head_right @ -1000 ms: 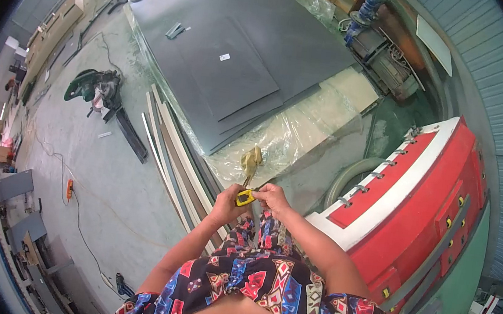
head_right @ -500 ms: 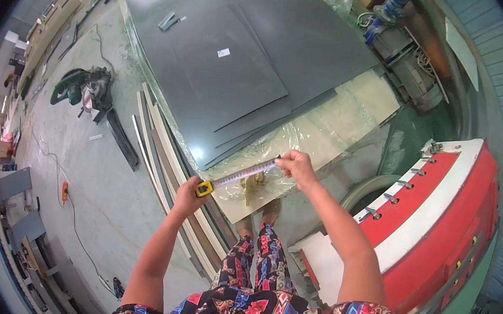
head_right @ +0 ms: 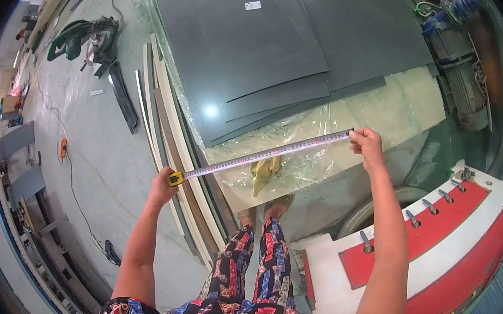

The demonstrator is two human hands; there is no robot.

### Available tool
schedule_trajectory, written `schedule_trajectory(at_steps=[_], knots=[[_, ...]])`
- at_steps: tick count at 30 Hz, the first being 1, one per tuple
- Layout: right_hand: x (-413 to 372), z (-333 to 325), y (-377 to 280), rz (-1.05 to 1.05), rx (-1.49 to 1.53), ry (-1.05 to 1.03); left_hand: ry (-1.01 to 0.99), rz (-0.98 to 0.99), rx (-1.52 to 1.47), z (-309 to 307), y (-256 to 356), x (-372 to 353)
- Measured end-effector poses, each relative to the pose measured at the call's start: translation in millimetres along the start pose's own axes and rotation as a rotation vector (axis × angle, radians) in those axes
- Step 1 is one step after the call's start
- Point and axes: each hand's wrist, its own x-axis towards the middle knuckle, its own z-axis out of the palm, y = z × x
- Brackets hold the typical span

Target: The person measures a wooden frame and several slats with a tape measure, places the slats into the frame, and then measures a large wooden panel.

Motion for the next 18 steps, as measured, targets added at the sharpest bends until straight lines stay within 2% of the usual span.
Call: schedule_trajectory(at_steps=[7, 9, 13, 18], knots=[[95, 20, -13, -0.131, -0.021, 0.012, 0.113, 0.165, 0.043, 9, 61, 97], [123, 33, -10, -0.152, -0.025, 0.006, 0.153, 0.266, 0.090, 22, 76, 130], [173, 46, 3, -0.149, -0.038, 0.048, 0.098, 0.215, 0.116, 42, 96, 176], [220, 56, 13, -0.177, -0.121, 0.125, 0.162, 0.174, 0.111, 65, 87, 209]])
